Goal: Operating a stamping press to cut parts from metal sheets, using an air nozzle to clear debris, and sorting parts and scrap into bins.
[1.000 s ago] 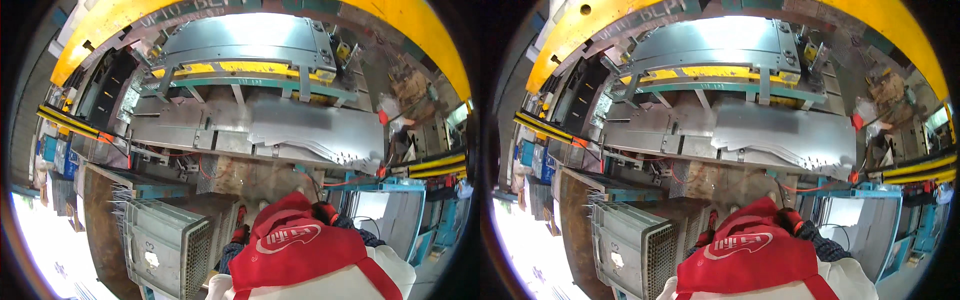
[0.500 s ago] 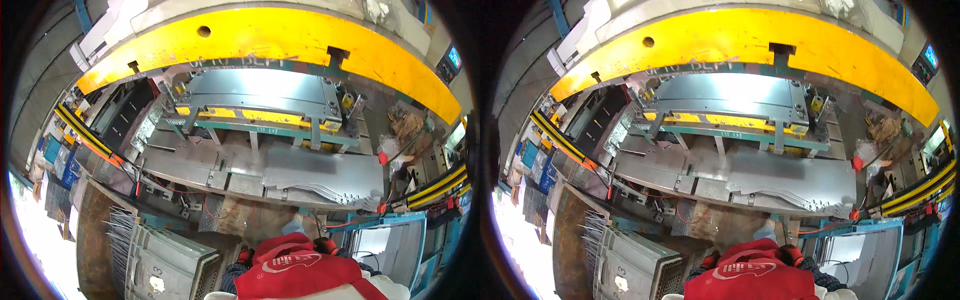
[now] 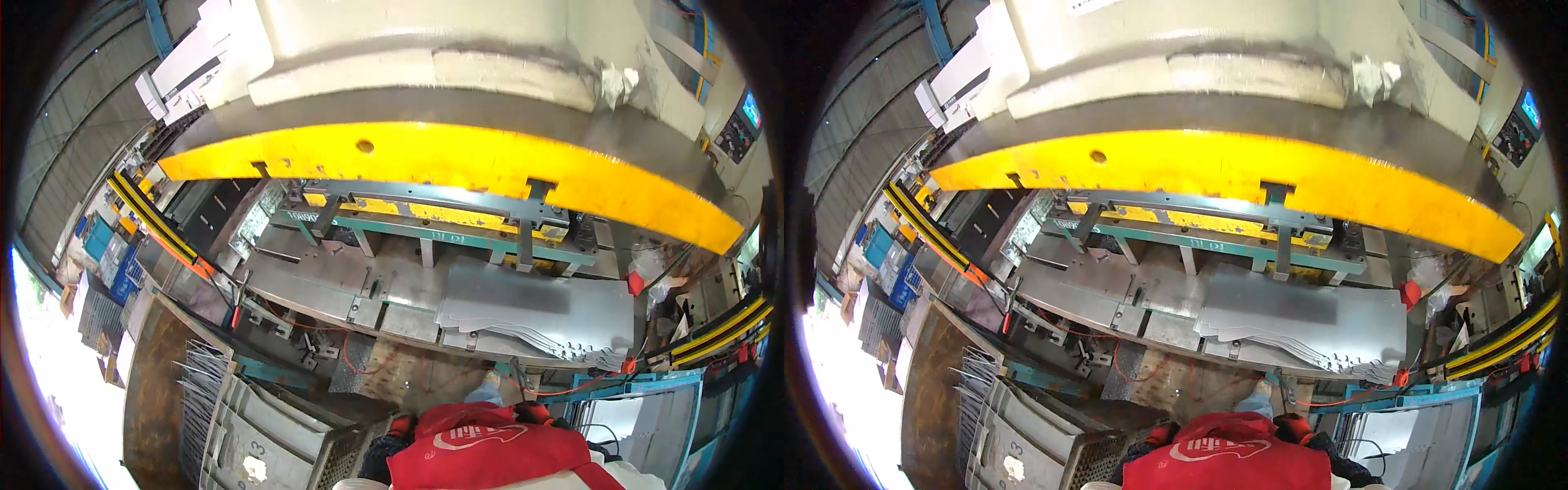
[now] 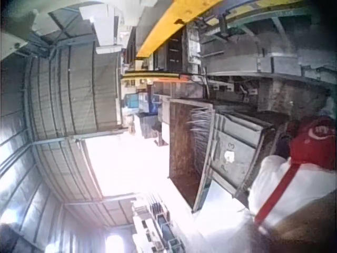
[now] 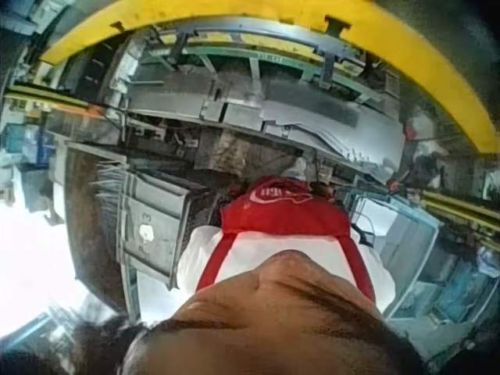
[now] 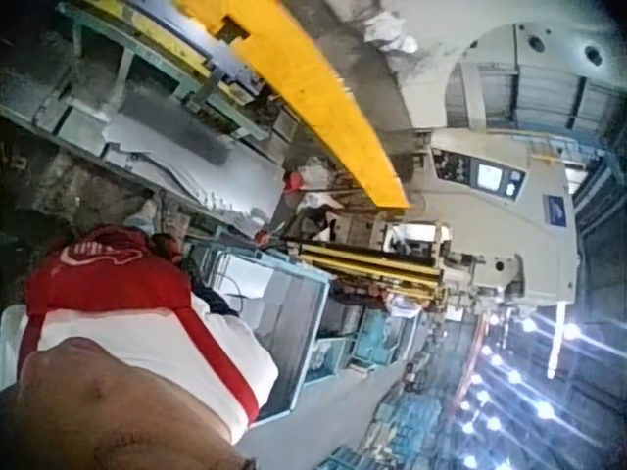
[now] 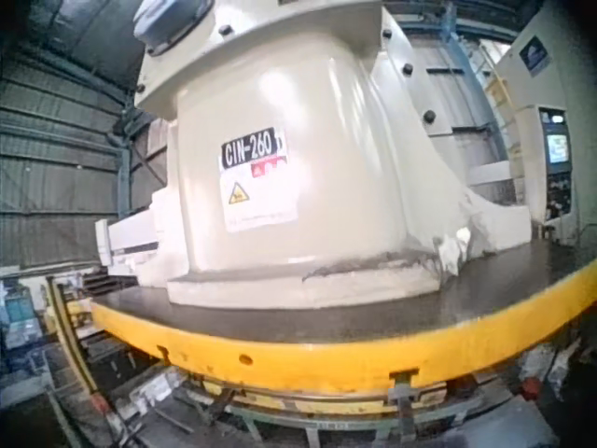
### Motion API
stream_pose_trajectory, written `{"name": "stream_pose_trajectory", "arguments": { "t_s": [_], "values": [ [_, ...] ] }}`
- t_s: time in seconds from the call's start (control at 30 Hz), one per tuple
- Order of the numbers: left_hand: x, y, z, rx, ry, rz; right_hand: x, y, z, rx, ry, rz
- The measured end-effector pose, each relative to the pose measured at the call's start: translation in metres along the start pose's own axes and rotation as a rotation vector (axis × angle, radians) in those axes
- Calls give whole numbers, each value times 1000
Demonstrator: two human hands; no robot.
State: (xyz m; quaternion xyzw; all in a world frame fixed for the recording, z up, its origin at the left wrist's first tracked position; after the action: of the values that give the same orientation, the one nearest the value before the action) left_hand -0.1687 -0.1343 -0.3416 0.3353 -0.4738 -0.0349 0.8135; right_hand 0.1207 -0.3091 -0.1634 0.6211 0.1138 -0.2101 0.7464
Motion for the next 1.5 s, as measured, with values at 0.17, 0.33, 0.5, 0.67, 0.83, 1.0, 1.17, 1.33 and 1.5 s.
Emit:
{"name": "stream_pose_trajectory", "arguments": {
  "t_s": [0.17, 0.33, 0.5, 0.67, 0.83, 1.0, 1.17, 1.33, 1.5],
  "values": [
    [1, -2, 3, -175, 185, 94, 18, -18, 4, -48, -68, -82],
    [6, -1, -1, -95, 19, -40, 2, -7, 6, 50, 1, -59],
    [-11, -12, -12, -53, 102, -68, -3, -7, 18, -36, -281, -496],
    [41, 14, -30, -26, 148, -69, -47, 52, 26, 133, -62, -95],
    [134, 121, -57, 541, 230, 713, -9, 62, 57, 104, -816, -1276],
    [262, 238, -101, 832, -182, 1021, -4, 144, 61, 204, -712, -1363],
    [405, 365, -138, 975, -572, 276, -1, 249, 20, 245, -450, -1347],
    [479, 449, -208, 1045, -611, -263, 5, 331, -62, 276, -440, -1212],
    [455, 476, -311, 829, -494, -523, 17, 364, -139, 350, -388, -1266]
  ]
}}
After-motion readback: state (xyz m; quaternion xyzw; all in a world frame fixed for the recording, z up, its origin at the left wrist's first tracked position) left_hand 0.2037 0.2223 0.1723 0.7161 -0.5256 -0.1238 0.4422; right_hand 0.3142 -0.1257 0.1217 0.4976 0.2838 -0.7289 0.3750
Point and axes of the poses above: each hand's wrist, its own z-axis away from the middle knuckle, its own y-axis out of the back of the hand, x = y × z, the point moved 10 cm from there along -z, towards the middle knuckle, and after that the axes turned 9 degrees about z, right-handed, at the moved point
